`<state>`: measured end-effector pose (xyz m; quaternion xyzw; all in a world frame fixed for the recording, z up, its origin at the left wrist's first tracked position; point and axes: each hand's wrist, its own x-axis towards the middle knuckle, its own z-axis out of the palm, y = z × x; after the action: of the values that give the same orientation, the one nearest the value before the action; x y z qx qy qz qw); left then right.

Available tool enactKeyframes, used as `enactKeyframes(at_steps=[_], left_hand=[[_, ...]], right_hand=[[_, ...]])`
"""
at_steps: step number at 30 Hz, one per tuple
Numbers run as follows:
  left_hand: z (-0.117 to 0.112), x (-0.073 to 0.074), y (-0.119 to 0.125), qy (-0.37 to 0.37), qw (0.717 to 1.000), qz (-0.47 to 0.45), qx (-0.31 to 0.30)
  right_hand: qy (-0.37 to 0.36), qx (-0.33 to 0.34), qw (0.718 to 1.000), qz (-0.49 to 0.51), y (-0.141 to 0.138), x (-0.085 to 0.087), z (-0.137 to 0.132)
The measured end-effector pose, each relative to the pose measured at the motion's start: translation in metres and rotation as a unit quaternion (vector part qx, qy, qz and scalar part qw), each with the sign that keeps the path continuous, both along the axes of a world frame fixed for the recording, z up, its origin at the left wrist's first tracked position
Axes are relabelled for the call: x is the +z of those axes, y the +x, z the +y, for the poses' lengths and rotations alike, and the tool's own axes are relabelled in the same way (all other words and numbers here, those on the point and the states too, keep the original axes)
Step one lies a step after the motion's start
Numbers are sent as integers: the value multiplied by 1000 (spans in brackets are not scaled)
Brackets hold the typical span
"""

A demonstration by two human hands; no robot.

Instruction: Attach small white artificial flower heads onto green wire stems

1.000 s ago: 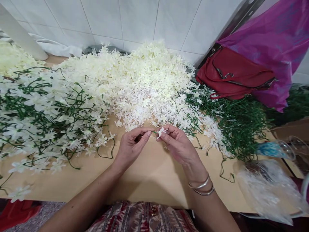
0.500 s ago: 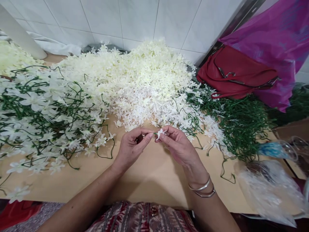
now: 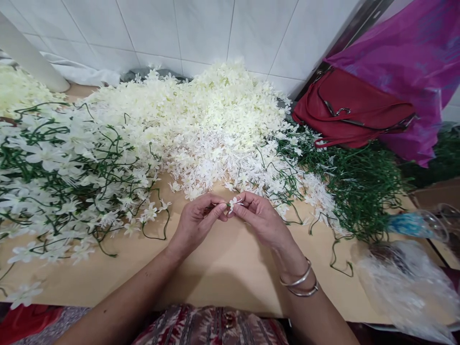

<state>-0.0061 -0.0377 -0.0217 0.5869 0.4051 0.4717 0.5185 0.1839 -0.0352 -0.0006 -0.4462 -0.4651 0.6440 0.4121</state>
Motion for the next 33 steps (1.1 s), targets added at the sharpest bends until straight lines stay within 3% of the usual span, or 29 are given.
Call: enactKeyframes(at_steps=[12,21,33], left_hand=[[0,-5,1,7,1000,9,13],[1,-7,-1,-7,1000,5,1],[3,-2,4,-16,1000,-1,-8]], right_hand=[[10,2,1000,-3,-4,-1,1],[-27,15,999,24,-7,1,3],[-48,24,994,90,0,1,7]])
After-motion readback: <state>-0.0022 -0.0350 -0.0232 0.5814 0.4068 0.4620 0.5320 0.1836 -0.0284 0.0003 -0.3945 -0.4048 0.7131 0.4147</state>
